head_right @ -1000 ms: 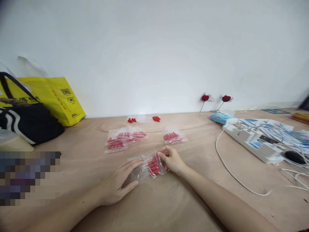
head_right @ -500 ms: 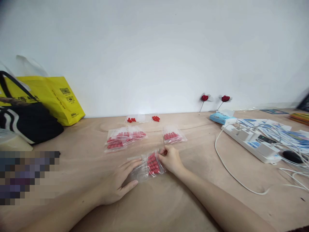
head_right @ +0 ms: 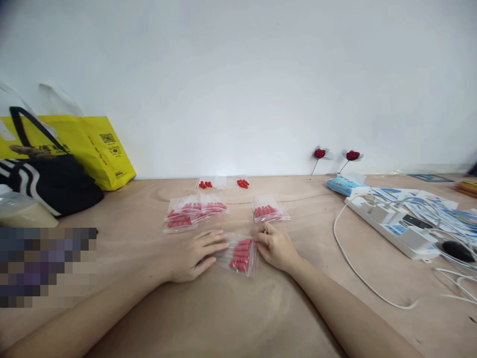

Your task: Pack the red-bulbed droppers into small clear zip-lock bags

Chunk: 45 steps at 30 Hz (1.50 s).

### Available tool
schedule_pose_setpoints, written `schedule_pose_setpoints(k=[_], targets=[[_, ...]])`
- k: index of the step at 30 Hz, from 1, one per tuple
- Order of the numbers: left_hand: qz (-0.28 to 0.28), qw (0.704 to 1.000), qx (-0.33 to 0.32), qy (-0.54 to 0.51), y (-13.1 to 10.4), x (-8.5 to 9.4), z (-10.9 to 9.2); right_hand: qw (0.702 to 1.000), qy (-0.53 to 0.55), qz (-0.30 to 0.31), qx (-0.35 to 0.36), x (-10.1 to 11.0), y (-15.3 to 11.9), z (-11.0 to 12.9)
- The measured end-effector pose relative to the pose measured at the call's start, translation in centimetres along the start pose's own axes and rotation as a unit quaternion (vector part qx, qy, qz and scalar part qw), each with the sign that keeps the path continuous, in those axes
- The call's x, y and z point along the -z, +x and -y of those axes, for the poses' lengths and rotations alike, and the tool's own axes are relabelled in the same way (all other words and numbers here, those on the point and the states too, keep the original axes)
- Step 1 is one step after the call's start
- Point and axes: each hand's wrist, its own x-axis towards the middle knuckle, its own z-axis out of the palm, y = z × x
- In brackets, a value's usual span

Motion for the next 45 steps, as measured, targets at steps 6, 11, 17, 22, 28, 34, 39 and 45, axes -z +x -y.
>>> schedule_pose_setpoints(k=[6, 11, 17, 22, 28, 34, 39, 45], targets=[[-0.186, 0.979, 0.076, -0.022, 0.5, -0.8, 1.5, 0.994, -0.105, 0.019, 0.035, 1.1, -1.9, 2.1], [-0.162, 0.985, 0.009, -0.055, -1.5, -1.2, -2.4, 0.987, -0.153, -0.037, 0.027, -0.3, -2.0, 4.3], [-0.149, 0.985, -0.064, 0.057, -1.5, -1.9, -2.4, 0.987, -0.152, -0.043, 0.011, -1.5, -1.2, 5.4], [-0.144, 0.966, -0.122, 0.178, -0.8, -1.5, 0.1, 0.99, -0.078, 0.045, 0.107, -0.1, -0.8, 3.7], [-0.197, 0.944, -0.156, 0.212, -0.7, -1.7, 0.8, 0.965, -0.173, 0.032, 0.193, 0.5, -0.7, 2.3], [-0.194, 0.935, -0.178, 0.238, -0.3, -1.7, 1.5, 0.939, -0.221, -0.018, 0.263, 0.0, 0.0, 1.8], [-0.245, 0.912, -0.214, 0.249, 0.5, -1.2, 2.1, 0.92, -0.252, -0.046, 0.296, -0.5, 0.7, 0.7], [-0.275, 0.903, -0.207, 0.257, 0.9, -1.0, 2.1, 0.905, -0.254, -0.058, 0.336, -0.6, 1.2, 0.2]])
